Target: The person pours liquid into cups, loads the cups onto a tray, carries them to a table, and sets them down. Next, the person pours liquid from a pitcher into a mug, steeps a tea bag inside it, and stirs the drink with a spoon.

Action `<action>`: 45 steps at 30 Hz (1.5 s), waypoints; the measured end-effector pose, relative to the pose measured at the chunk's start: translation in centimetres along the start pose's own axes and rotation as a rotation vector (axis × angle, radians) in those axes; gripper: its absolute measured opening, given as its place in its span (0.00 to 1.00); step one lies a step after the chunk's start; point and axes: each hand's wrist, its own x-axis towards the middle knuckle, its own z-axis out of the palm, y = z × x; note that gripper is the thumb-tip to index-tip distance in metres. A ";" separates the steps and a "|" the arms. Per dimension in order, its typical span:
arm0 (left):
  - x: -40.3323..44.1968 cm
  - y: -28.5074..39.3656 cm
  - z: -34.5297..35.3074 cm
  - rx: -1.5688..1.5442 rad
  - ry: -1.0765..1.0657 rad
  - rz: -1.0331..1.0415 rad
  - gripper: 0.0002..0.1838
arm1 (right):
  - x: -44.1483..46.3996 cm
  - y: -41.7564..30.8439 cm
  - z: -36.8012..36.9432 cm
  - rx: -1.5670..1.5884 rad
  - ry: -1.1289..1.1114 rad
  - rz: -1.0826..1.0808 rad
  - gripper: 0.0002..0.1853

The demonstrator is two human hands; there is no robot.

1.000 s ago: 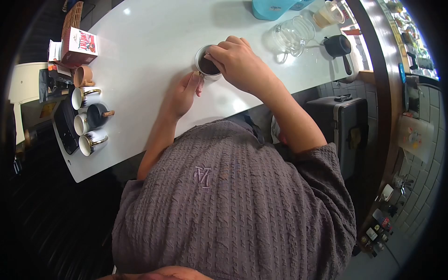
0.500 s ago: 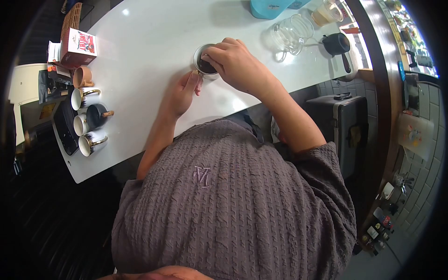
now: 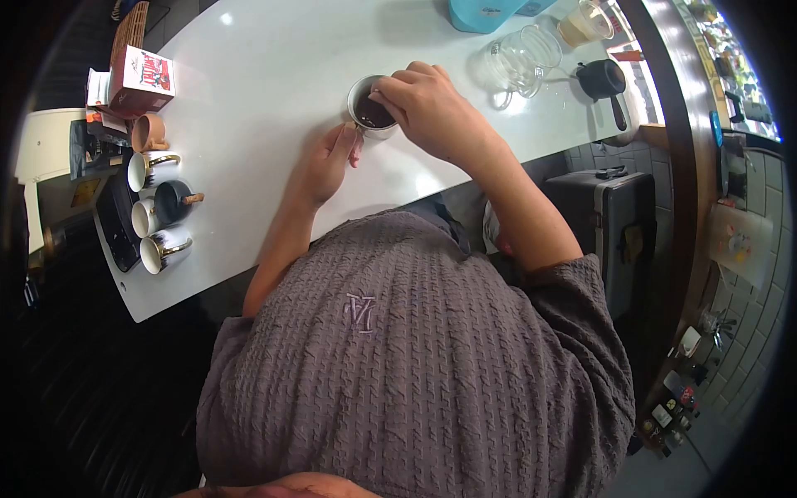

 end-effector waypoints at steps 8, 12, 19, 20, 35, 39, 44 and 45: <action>0.0 0.0 0.2 -0.062 0.001 0.034 0.21 | 0.0 -0.4 0.1 0.009 -0.005 -0.017 0.06; 0.1 -0.4 0.0 -0.047 -0.014 0.041 0.21 | 0.1 0.1 0.3 -0.075 0.035 0.014 0.06; 0.1 -0.8 0.1 -0.051 -0.010 0.041 0.20 | -0.6 -0.6 -0.3 -0.030 0.080 -0.070 0.06; 0.1 -0.8 0.1 -0.072 -0.018 0.060 0.20 | -0.7 -0.6 -0.7 -0.050 0.136 -0.097 0.06; -0.1 -0.2 0.6 -0.136 0.033 0.081 0.23 | -6.5 -0.3 0.0 -0.110 0.505 -0.300 0.14; -0.4 0.3 0.8 -0.110 0.058 0.066 0.23 | -7.1 -0.9 0.3 -0.096 0.628 -0.191 0.16; -0.6 1.6 1.5 -0.005 0.110 0.169 0.21 | -8.2 -0.4 0.8 0.063 0.765 -0.050 0.06; -0.6 1.4 1.5 -0.004 0.100 0.165 0.21 | -8.5 -0.5 1.1 0.059 0.769 -0.041 0.06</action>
